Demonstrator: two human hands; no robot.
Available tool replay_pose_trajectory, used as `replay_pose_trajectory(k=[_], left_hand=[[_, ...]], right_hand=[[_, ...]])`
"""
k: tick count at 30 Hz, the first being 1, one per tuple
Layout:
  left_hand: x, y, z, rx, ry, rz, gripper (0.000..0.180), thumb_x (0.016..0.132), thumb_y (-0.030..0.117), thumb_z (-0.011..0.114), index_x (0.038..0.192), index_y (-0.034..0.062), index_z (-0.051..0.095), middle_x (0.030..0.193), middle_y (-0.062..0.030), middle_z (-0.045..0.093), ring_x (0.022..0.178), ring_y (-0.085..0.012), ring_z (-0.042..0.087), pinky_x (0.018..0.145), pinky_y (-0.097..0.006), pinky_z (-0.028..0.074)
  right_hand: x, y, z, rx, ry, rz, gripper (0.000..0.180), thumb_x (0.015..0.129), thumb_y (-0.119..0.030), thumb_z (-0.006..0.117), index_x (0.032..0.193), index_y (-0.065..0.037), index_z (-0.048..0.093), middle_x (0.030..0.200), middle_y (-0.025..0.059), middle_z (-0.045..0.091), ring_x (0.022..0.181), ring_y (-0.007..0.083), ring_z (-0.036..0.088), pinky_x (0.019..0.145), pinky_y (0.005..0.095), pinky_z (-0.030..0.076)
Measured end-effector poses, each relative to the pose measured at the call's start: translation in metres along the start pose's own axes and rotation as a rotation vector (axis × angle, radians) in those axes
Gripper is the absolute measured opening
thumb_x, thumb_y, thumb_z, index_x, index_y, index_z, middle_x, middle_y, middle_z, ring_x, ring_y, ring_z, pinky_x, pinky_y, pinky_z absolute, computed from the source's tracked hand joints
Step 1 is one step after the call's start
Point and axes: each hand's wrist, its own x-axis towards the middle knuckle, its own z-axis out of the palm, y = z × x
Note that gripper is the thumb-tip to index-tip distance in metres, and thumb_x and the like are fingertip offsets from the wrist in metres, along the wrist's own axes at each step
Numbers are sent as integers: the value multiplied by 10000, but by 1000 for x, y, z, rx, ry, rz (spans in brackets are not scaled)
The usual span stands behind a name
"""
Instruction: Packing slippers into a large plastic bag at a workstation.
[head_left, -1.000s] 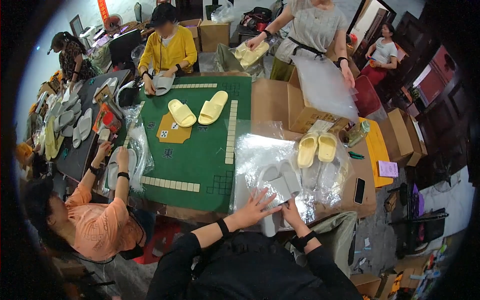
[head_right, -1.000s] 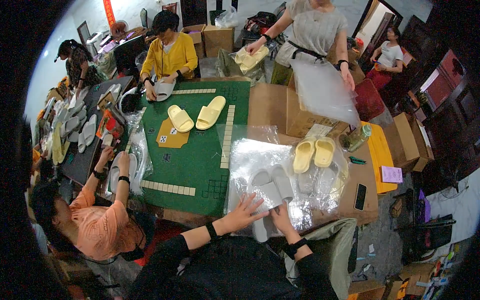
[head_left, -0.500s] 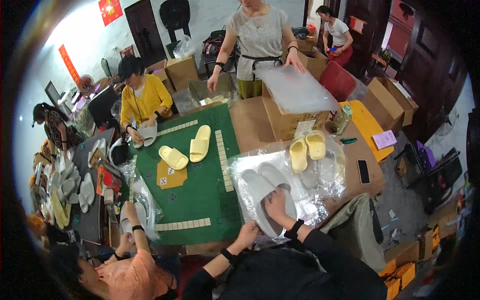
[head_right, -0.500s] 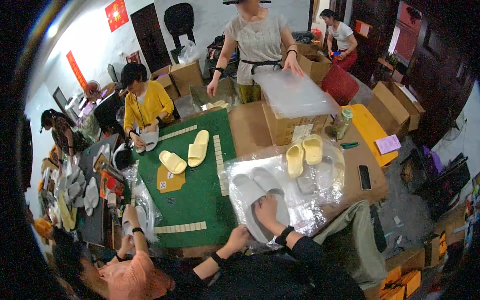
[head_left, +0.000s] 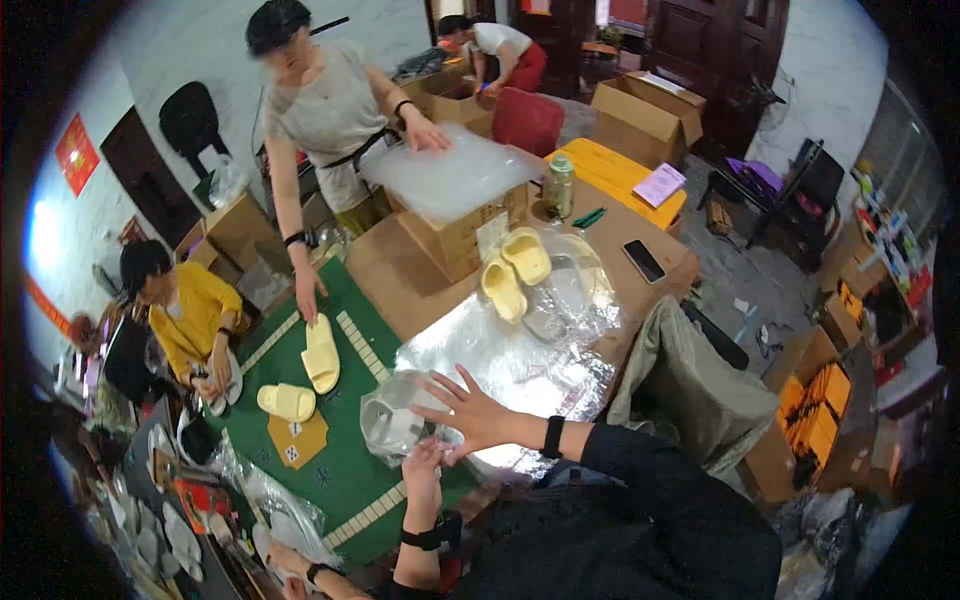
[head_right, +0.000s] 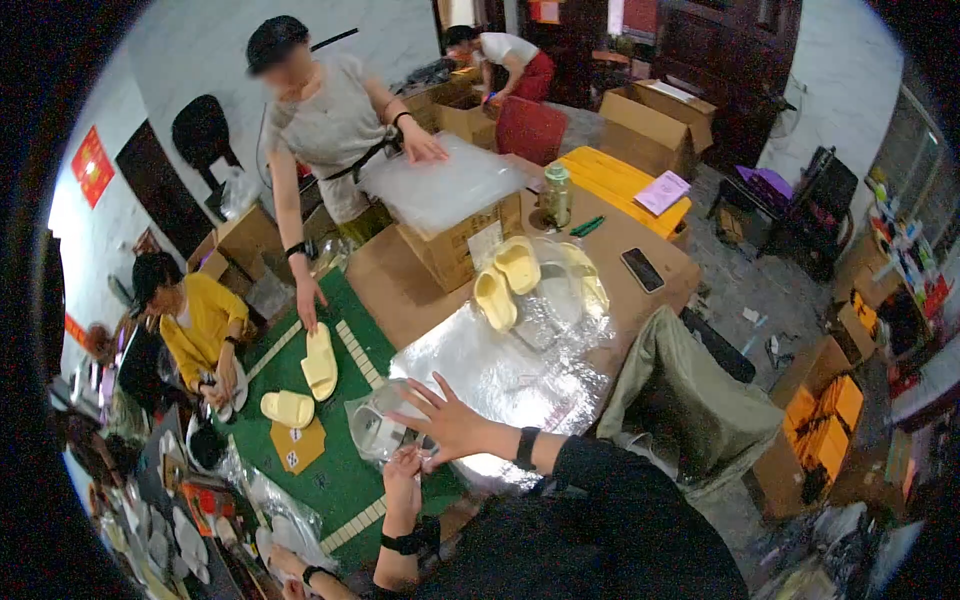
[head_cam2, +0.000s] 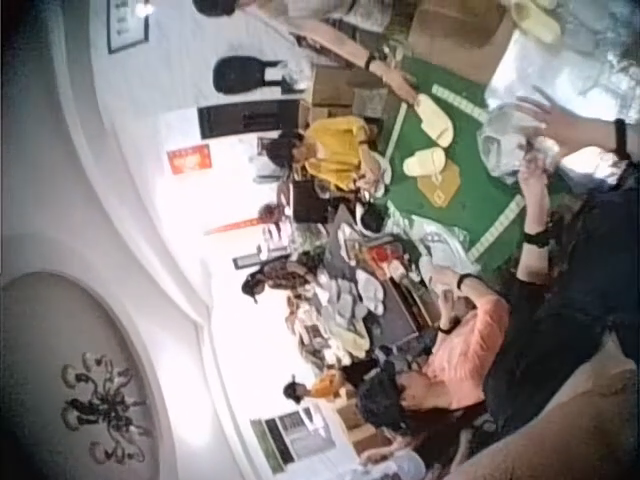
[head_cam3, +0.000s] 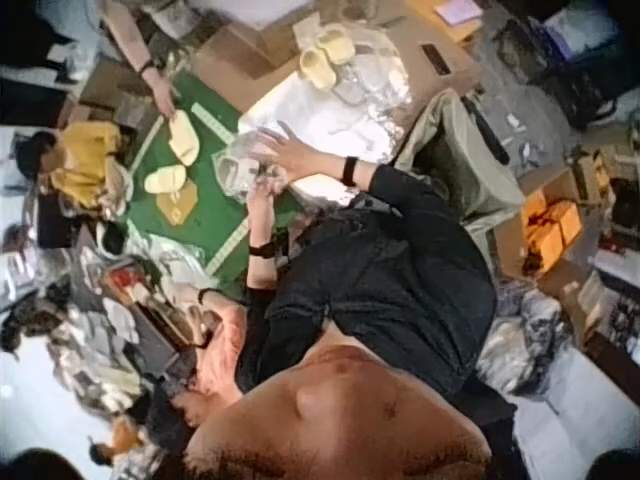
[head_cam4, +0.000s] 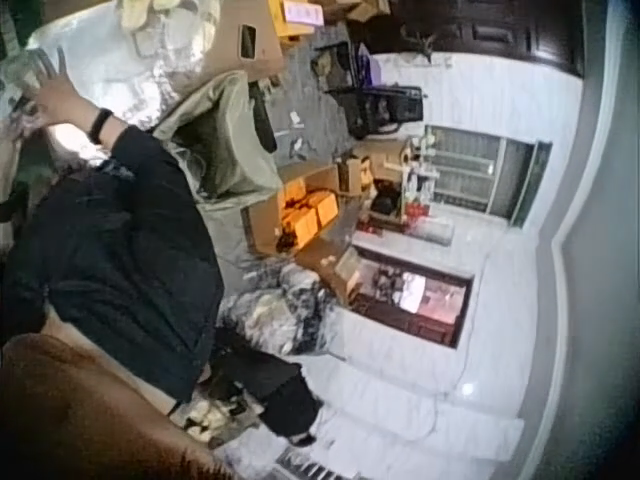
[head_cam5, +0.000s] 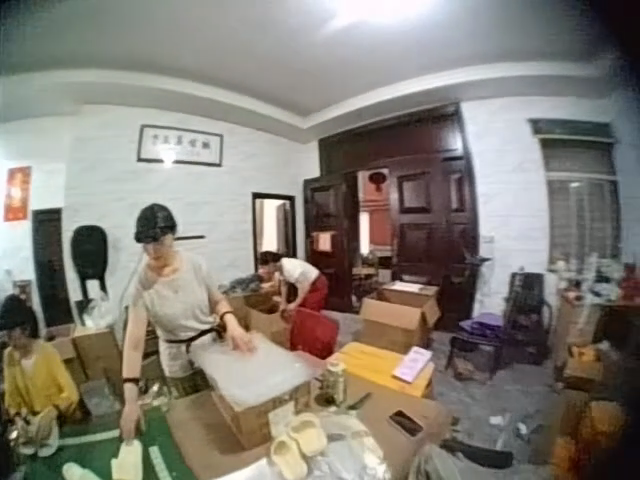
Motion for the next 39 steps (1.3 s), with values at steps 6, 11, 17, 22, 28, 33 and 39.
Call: replay_pose_trajectory(k=[6, 11, 17, 22, 28, 33, 39], left_hand=[[-14, 38, 58, 406, -400, 90, 164, 825, -62, 438, 933, -36, 559, 869, -100, 595, 873, -179, 573, 794, -291, 445], [9, 53, 101, 675, -440, 363, 207, 785, -69, 481, 924, 45, 584, 891, -100, 606, 930, -218, 572, 861, -341, 416], [41, 84, 154, 1072, -549, 954, 259, 737, -82, 482, 908, 63, 611, 865, -92, 627, 963, -287, 559, 958, -452, 327], [71, 42, 184, 588, -407, 378, 236, 851, 7, 470, 1078, -29, 525, 987, -115, 605, 896, -177, 580, 835, -309, 449], [126, -51, 208, 161, -292, -131, 344, 858, 44, 426, 1191, -32, 381, 994, -168, 569, 813, -219, 594, 744, -295, 478], [135, -88, 197, 311, -168, -117, 362, 816, -6, 402, 1175, -32, 377, 918, -157, 568, 788, -217, 591, 707, -292, 493], [134, -75, 199, 375, -216, -118, 389, 792, -42, 380, 1181, -28, 376, 901, -131, 584, 766, -185, 592, 699, -277, 479]], right_hand=[[-5, 39, -23, -114, 157, 207, 768, 729, -105, 561, 1369, -299, 184, 1345, 142, 283, 1119, 326, 417, 898, 504, 340], [12, 93, -26, 80, 16, 9, 537, 730, -61, 535, 1230, -218, 419, 1078, 103, 474, 772, 288, 584, 586, 366, 485], [8, 137, -94, 26, 586, 26, 342, 762, -69, 557, 1096, -125, 513, 1308, 161, 363, 1029, 335, 519, 801, 357, 473], [-35, 180, -119, 20, 811, 341, 381, 708, 49, 541, 1057, -101, 525, 1305, 206, 349, 1128, 353, 443, 889, 354, 421], [-118, 259, -53, 125, 714, 824, 307, 690, -11, 538, 968, -108, 625, 1255, 180, 418, 1150, 355, 396, 955, 416, 319], [-107, 257, -39, 150, 924, 1093, 286, 733, -211, 614, 1003, -121, 601, 1179, 125, 471, 1122, 305, 387, 953, 471, 237], [-73, 256, -65, 25, 277, 1418, 1023, 578, -471, 718, 1342, -23, 207, 1361, 234, 232, 1280, 392, 164, 984, 609, 109]])
